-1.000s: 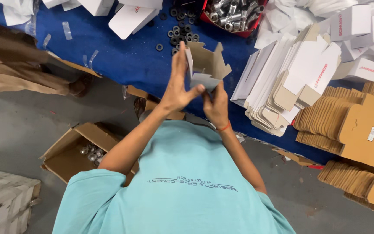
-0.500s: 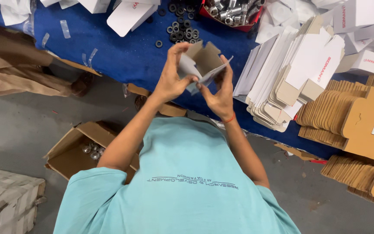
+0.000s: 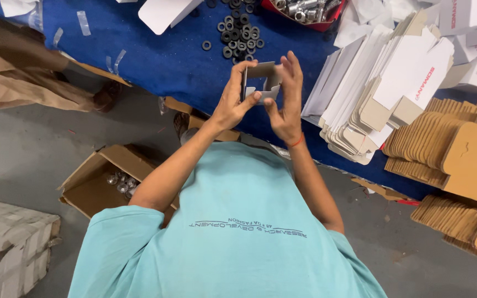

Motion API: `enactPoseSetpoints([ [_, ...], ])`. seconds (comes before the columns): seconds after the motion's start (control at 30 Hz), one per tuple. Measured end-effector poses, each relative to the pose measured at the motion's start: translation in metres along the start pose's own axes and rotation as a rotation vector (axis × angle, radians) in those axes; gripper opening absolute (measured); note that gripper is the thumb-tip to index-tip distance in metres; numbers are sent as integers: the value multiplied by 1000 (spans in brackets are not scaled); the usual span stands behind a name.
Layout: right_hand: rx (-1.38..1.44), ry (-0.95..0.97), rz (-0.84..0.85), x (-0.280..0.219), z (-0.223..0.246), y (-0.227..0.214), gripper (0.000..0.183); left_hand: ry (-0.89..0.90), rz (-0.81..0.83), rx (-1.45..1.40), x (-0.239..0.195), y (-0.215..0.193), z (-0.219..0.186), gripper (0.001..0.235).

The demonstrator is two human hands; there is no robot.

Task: The person folds white cardboard boxes by hand and places small black circular items inside them before closing the lids. They pick up flat boxes from a stack and handle small parts from bins on the workspace.

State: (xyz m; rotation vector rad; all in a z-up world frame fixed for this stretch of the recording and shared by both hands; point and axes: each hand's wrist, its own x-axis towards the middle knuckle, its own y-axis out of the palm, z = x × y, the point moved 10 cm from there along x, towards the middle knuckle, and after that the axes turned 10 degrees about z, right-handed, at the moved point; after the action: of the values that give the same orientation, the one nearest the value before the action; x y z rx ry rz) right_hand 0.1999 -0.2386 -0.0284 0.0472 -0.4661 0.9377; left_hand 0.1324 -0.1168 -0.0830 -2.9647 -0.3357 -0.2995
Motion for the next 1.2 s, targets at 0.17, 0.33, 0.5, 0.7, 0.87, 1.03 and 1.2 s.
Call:
enactPoseSetpoints([
  [0.17,-344,87,31,5,5,-10,13,32,-34,-124,0,5,7,70],
  [0.33,-347,143,-33,-9,1,-8,11,28,-128,-157,-14,11,21,55],
  [0.5,-437,175,-45,-28,-11,3,17,-26,-158,-105,-37,26,31,47],
  [0.7,-548,81,-72,-24,3,8,26,-1,-196,-7,-34,21,10,50],
  [0.87,-647,-189,-208,-23,36,1,31,380,-136,143,-14,13,-37,40],
  [1.03,-634,-32,-173,-19,4,6,27,224,-151,125,-14,10,-14,43],
  [1.2,-613,67,-171,-28,-21,4,34,88,-181,133,-20,19,23,49],
])
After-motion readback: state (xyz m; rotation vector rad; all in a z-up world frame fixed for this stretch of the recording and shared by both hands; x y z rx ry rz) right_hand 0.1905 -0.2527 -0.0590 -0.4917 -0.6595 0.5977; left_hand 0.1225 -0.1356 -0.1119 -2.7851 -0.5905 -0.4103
